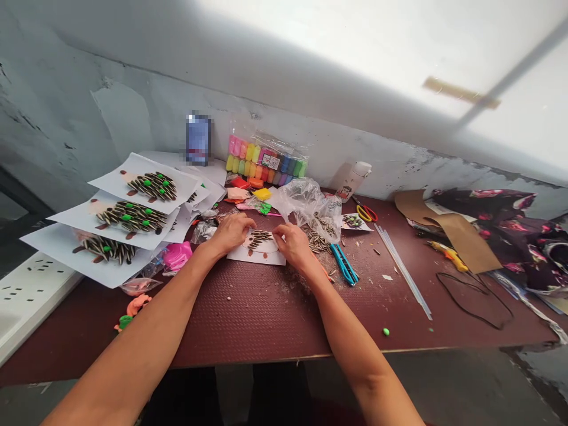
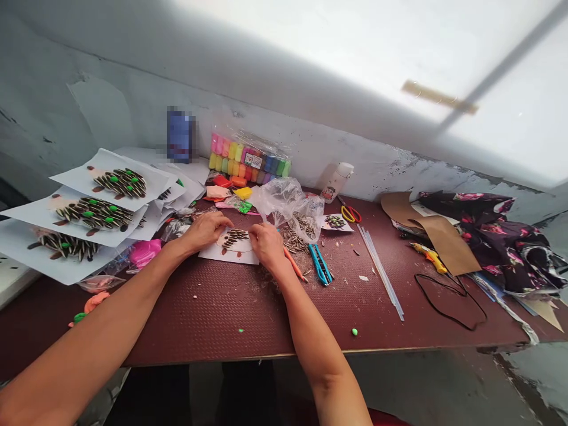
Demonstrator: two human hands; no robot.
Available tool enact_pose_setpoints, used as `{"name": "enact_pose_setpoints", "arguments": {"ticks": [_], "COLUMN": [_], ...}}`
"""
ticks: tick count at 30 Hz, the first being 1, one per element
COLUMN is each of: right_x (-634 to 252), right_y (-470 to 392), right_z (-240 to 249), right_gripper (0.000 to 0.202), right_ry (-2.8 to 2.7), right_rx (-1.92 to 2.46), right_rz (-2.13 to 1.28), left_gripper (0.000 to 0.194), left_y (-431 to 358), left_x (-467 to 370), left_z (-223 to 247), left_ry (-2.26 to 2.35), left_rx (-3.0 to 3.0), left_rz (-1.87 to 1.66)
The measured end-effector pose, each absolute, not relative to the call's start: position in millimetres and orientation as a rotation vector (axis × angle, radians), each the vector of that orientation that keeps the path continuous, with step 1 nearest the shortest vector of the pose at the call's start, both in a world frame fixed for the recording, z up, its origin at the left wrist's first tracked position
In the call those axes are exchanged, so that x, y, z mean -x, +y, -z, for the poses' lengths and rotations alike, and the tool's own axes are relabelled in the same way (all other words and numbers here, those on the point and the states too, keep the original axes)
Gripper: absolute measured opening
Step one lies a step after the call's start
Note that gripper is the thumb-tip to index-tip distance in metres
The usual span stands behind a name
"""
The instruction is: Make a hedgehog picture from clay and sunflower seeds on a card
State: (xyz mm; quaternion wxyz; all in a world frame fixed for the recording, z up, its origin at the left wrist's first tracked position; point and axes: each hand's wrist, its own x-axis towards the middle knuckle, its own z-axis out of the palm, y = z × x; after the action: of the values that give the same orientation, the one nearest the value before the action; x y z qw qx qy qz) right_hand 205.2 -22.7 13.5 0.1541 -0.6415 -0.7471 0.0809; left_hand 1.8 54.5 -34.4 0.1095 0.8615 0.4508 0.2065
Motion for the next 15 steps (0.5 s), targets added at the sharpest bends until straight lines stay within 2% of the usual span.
{"name": "enact_pose_setpoints", "arguments": {"ticks": [9, 15], "right_x": [-251, -260], "right_y": [-12, -13], "right_z": [-8, -11], "right_gripper": [0.033, 0.035], "right_ry": [-1.887, -1.857], "right_rx": [2.157, 2.312], "right_rz": [0.029, -0.001], "left_gripper": [0.035, 0.036], "left_y": [57, 58], "left_x": [-1, -1], "left_z": [37, 38], "left_ry": [1.328, 1.327], "left_rx": [-2.54, -2.551], "left_rz": [-0.621, -0.609]}}
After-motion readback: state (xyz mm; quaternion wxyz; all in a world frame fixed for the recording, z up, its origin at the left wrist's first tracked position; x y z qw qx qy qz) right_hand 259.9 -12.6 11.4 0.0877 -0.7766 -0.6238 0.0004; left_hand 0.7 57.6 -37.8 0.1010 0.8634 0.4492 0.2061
